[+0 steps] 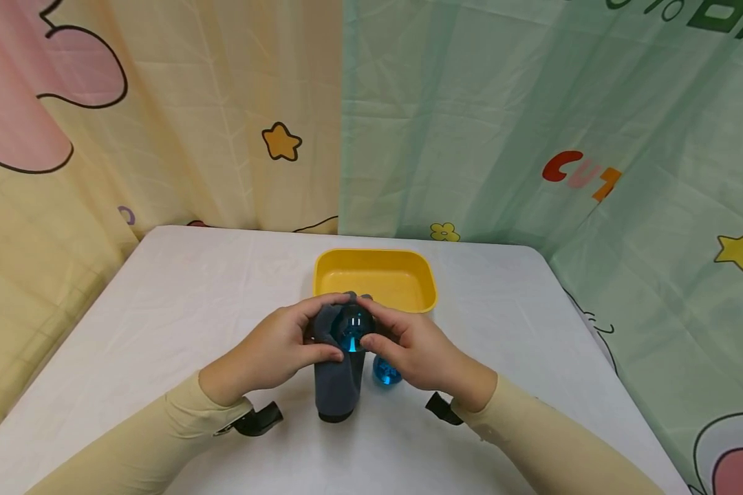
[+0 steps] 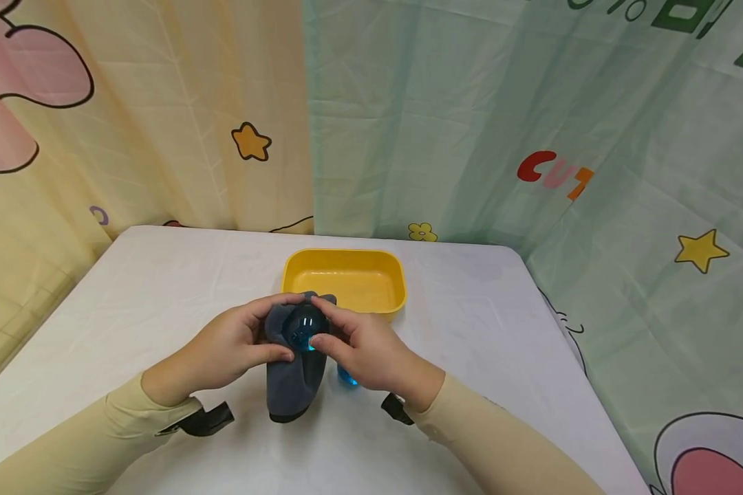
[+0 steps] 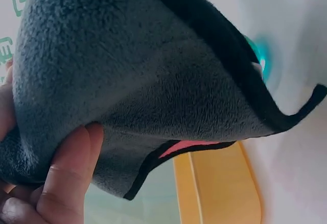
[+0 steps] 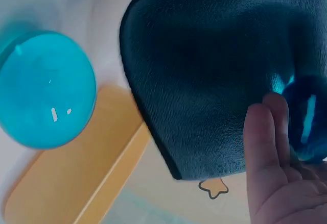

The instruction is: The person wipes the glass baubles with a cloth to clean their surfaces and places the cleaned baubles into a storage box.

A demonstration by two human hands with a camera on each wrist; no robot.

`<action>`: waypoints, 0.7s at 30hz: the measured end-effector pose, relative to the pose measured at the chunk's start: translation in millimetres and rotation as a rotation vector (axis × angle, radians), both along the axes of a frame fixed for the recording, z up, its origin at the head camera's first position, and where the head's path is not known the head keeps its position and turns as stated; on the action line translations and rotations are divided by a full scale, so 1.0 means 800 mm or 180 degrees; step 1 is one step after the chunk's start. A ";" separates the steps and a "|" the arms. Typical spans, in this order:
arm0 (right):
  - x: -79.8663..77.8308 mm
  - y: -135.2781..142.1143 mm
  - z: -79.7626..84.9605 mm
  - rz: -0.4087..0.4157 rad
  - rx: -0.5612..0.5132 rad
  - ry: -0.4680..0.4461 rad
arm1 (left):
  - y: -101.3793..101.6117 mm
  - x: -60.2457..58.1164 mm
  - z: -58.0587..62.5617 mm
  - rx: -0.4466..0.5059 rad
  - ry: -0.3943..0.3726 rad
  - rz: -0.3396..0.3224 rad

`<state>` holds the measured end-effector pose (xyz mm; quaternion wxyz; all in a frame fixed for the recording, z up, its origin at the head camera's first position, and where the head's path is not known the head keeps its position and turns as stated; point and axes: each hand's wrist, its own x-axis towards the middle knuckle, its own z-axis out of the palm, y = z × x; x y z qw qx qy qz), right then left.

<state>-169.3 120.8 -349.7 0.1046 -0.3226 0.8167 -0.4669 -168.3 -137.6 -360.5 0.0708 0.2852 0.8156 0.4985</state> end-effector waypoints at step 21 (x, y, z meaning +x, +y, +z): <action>0.003 0.000 0.003 -0.0235 0.0398 0.0945 | 0.001 -0.003 0.001 0.0224 -0.0215 -0.0059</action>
